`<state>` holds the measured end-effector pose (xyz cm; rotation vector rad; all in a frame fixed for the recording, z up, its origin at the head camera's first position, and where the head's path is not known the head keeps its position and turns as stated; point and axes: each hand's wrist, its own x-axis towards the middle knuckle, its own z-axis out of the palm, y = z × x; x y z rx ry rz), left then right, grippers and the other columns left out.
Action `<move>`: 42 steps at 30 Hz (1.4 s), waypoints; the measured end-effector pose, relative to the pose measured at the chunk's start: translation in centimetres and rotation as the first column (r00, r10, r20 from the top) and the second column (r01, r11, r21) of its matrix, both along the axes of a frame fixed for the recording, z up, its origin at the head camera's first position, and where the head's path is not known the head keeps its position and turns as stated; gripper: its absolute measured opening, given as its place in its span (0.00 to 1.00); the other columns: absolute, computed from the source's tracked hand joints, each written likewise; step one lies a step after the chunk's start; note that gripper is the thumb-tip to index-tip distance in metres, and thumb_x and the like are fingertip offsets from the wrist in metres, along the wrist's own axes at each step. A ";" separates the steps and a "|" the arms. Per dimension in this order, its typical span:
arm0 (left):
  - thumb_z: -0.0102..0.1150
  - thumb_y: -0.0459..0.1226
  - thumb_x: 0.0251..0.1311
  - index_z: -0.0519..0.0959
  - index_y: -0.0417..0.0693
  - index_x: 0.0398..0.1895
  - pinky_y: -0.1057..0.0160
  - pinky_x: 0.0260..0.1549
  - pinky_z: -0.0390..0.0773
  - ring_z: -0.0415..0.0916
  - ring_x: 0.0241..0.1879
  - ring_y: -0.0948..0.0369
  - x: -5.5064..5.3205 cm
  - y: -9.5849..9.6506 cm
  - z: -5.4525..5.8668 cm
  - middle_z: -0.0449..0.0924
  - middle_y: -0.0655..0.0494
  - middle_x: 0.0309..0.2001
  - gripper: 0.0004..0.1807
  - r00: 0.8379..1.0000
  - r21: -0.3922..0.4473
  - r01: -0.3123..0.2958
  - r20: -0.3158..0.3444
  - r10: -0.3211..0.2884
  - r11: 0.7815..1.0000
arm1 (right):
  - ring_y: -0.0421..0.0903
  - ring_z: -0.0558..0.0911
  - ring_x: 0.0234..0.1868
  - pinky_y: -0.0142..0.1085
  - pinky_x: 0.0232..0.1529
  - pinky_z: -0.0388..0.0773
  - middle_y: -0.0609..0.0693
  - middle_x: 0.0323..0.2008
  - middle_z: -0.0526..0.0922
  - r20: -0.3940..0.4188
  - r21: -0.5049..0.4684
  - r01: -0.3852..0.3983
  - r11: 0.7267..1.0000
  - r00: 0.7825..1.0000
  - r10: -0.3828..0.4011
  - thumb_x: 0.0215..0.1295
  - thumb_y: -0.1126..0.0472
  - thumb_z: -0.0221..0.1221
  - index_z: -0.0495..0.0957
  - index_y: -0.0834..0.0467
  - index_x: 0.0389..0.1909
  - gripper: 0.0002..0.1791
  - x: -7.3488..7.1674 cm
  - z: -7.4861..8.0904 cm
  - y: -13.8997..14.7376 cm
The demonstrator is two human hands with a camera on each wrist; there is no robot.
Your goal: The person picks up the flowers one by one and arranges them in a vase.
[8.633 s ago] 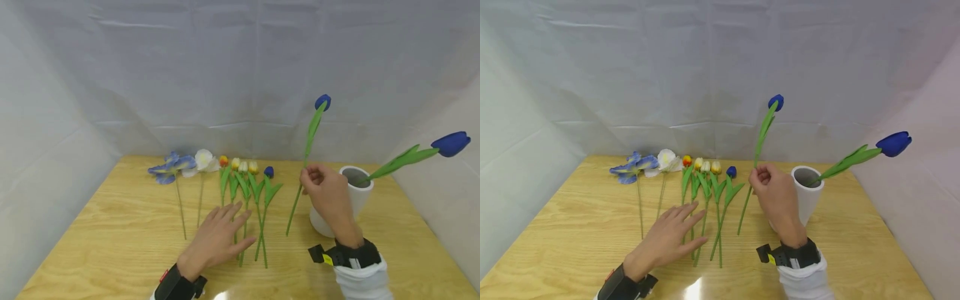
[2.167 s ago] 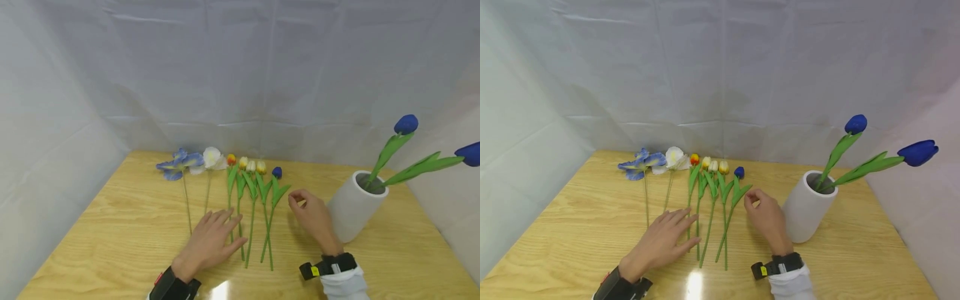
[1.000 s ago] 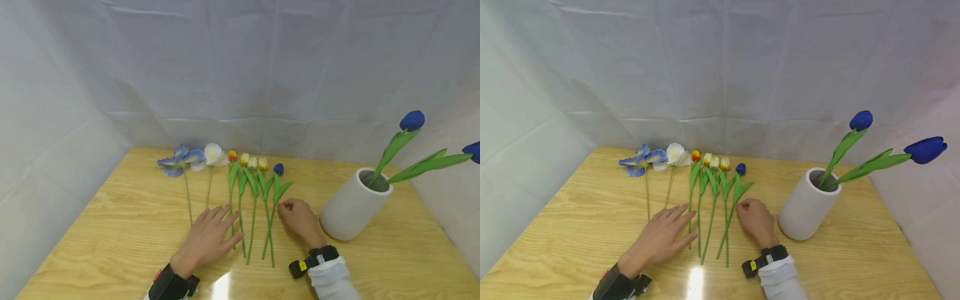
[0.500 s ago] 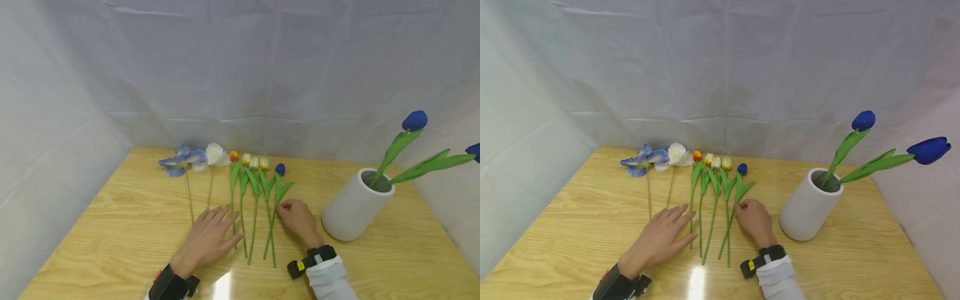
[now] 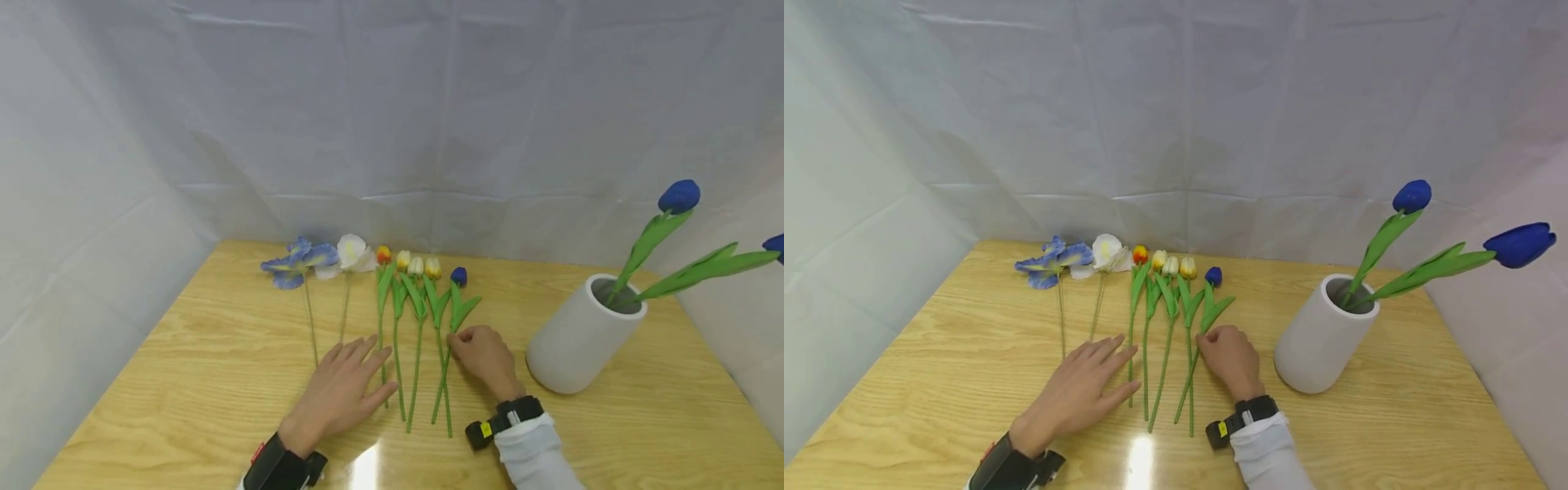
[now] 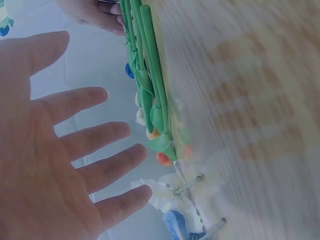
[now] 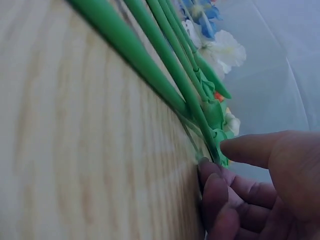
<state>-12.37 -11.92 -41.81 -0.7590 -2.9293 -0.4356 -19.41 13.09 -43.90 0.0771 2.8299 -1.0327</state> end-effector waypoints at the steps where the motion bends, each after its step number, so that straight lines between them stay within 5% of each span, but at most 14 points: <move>1: 0.48 0.57 0.67 0.71 0.51 0.65 0.39 0.61 0.59 0.63 0.64 0.45 0.0 0.0 0.0 0.65 0.44 0.66 0.30 1.000 -0.002 0.000 -0.002 0.000 1.000 | 0.42 0.72 0.21 0.32 0.18 0.64 0.45 0.19 0.75 0.002 0.010 0.000 1.000 1.000 0.000 0.64 0.47 0.57 0.84 0.55 0.29 0.16 -0.1 0.0 0.0; 6: 0.48 0.57 0.66 0.71 0.51 0.65 0.40 0.61 0.59 0.63 0.64 0.45 0.1 0.1 0.1 0.65 0.44 0.66 0.30 1.000 -0.005 0.002 -0.007 -0.002 1.000 | 0.41 0.68 0.17 0.32 0.16 0.60 0.43 0.13 0.70 0.014 0.042 0.007 0.999 1.000 -0.008 0.63 0.48 0.58 0.79 0.52 0.18 0.17 -0.3 -0.1 0.0; 16: 0.48 0.57 0.66 0.72 0.51 0.64 0.40 0.61 0.59 0.63 0.63 0.46 0.2 0.2 0.4 0.66 0.44 0.65 0.30 1.000 -0.010 0.006 -0.029 -0.006 1.000 | 0.40 0.65 0.15 0.30 0.15 0.56 0.43 0.11 0.66 0.025 0.015 0.016 1.000 1.000 -0.016 0.60 0.51 0.58 0.74 0.53 0.13 0.18 -0.3 -0.3 0.4; 26: 0.47 0.57 0.67 0.72 0.51 0.64 0.40 0.62 0.59 0.63 0.63 0.45 0.3 0.2 0.3 0.66 0.44 0.65 0.30 1.000 -0.008 0.013 -0.024 -0.013 1.000 | 0.43 0.74 0.23 0.33 0.20 0.67 0.45 0.22 0.78 0.022 -0.038 0.036 0.999 0.999 -0.035 0.60 0.52 0.59 0.83 0.56 0.28 0.12 0.1 -0.6 1.2; 42: 0.48 0.57 0.67 0.72 0.50 0.64 0.39 0.62 0.58 0.63 0.64 0.45 0.3 0.1 0.1 0.66 0.44 0.66 0.30 1.000 -0.007 0.008 -0.006 -0.008 1.000 | 0.42 0.77 0.22 0.33 0.23 0.70 0.48 0.19 0.81 -0.032 -0.209 0.026 0.978 0.999 -0.033 0.66 0.57 0.57 0.83 0.62 0.35 0.12 0.3 0.3 1.7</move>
